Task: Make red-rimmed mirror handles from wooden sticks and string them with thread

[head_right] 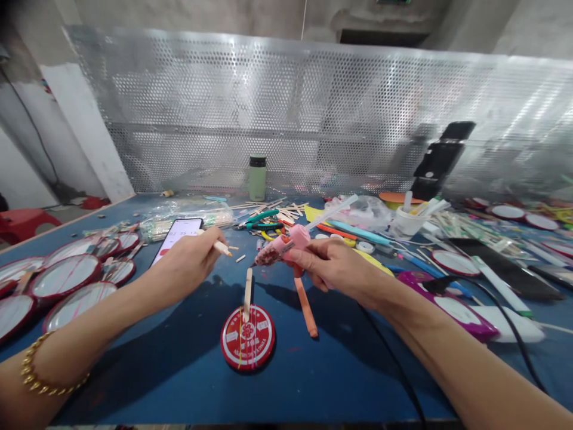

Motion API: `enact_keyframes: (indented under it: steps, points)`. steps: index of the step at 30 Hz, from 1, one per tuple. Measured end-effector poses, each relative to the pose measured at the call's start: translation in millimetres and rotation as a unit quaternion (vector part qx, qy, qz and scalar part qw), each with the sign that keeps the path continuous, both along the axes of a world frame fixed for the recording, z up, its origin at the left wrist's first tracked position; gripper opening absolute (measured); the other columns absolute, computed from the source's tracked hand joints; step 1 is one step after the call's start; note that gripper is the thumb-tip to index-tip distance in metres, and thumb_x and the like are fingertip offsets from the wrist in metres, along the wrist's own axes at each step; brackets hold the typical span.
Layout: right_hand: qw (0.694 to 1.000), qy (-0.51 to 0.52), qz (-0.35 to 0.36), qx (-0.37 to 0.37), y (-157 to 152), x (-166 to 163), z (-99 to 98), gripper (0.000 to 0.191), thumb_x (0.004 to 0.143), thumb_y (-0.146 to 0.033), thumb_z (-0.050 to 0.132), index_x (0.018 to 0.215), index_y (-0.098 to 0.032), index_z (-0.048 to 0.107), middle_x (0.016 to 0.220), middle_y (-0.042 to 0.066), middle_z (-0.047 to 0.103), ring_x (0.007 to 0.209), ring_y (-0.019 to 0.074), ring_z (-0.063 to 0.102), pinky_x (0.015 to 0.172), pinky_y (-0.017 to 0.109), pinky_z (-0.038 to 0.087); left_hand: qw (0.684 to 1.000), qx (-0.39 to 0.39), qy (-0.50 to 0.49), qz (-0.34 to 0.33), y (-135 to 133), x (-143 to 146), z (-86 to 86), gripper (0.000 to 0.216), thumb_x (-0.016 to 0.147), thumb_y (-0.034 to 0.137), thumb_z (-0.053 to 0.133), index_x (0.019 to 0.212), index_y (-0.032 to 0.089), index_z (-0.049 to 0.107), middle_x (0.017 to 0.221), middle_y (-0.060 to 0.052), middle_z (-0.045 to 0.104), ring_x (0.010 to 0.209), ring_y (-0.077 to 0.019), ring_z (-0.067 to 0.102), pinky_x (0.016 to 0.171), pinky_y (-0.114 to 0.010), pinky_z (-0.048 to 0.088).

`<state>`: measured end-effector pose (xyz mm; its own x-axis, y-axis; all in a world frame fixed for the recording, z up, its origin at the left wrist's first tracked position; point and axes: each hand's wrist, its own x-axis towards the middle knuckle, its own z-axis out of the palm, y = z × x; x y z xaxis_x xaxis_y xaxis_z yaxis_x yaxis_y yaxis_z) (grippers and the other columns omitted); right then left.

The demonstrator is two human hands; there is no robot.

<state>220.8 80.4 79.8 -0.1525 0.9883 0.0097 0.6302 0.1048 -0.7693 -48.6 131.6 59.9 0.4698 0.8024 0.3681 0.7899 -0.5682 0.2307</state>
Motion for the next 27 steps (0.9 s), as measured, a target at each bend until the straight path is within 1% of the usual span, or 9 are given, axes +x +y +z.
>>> enact_keyframes:
  steps: [3,6,11,15,19,21,24,27]
  points:
    - [1.0,-0.012,0.006,-0.005,-0.2,-3.3,0.4,0.052,0.083,-0.065,0.057,0.079,-0.015,0.07,0.051,-0.001,0.052,0.048,0.0102,0.046,0.046,0.024,0.033,1.0,0.0,-0.002,-0.003,-0.1,-0.4,0.7,0.014,0.095,0.019,0.035,0.091,0.02,0.048,0.064,-0.001,0.055,0.058,-0.0176,0.052,0.053,-0.029,0.026]
    - [1.0,-0.018,0.009,-0.006,0.3,-5.1,0.9,0.052,0.083,-0.065,0.057,0.072,-0.015,0.068,0.05,-0.001,0.051,0.048,0.0107,0.046,0.046,0.024,0.032,1.0,-0.001,-0.006,-0.005,-0.6,-0.7,0.9,0.015,0.096,0.02,0.034,0.091,0.02,0.048,0.062,0.001,0.052,0.056,-0.0169,0.051,0.052,-0.029,0.025]
    - [1.0,-0.017,0.017,0.001,2.4,-3.5,-1.0,0.05,0.082,-0.063,0.059,0.074,-0.016,0.069,0.054,0.001,0.056,0.048,0.0108,0.046,0.045,0.025,0.032,1.0,0.002,-0.013,-0.009,-1.1,0.1,-0.7,0.014,0.096,0.02,0.034,0.09,0.021,0.047,0.061,0.001,0.048,0.055,-0.016,0.046,0.052,-0.029,0.022]
    - [1.0,-0.016,0.01,0.0,3.0,-3.2,-2.1,0.052,0.083,-0.064,0.057,0.067,-0.015,0.068,0.048,-0.001,0.05,0.047,0.0104,0.045,0.046,0.025,0.031,1.0,0.0,-0.011,-0.011,-1.1,0.2,-1.8,0.013,0.095,0.02,0.035,0.088,0.021,0.046,0.06,0.001,0.047,0.054,-0.016,0.045,0.051,-0.029,0.021]
    - [1.0,-0.022,0.002,-0.004,4.5,-1.1,-4.2,0.053,0.083,-0.065,0.057,0.075,-0.014,0.07,0.048,-0.002,0.049,0.047,0.01,0.045,0.046,0.024,0.029,1.0,-0.001,-0.01,-0.011,-1.1,-0.7,-2.4,0.014,0.096,0.021,0.034,0.088,0.022,0.046,0.061,0.001,0.048,0.054,-0.0163,0.046,0.051,-0.029,0.021]
    - [1.0,-0.018,0.001,-0.002,5.5,-0.2,-5.4,0.053,0.083,-0.064,0.057,0.075,-0.014,0.07,0.048,-0.002,0.05,0.047,0.0097,0.045,0.046,0.024,0.029,1.0,0.0,-0.009,-0.011,-1.2,-0.9,-2.4,0.014,0.096,0.021,0.034,0.088,0.021,0.046,0.061,0.001,0.048,0.054,-0.0166,0.047,0.051,-0.029,0.021]
    - [1.0,-0.002,0.015,-0.006,6.4,-0.5,-6.1,0.051,0.083,-0.063,0.058,0.073,-0.014,0.07,0.047,-0.002,0.049,0.045,0.0093,0.043,0.044,0.023,0.028,1.0,0.0,-0.006,-0.012,-1.2,-0.6,-1.7,0.015,0.096,0.021,0.034,0.088,0.021,0.046,0.061,0.0,0.05,0.055,-0.017,0.048,0.051,-0.03,0.022]
    - [1.0,0.012,0.027,-0.009,6.3,-2.3,-5.2,0.049,0.083,-0.062,0.059,0.08,-0.015,0.072,0.048,-0.003,0.048,0.045,0.009,0.041,0.042,0.023,0.027,1.0,0.0,-0.001,-0.013,-0.9,0.0,-0.8,0.015,0.096,0.021,0.034,0.09,0.021,0.047,0.061,0.0,0.051,0.055,-0.0171,0.05,0.051,-0.03,0.022]
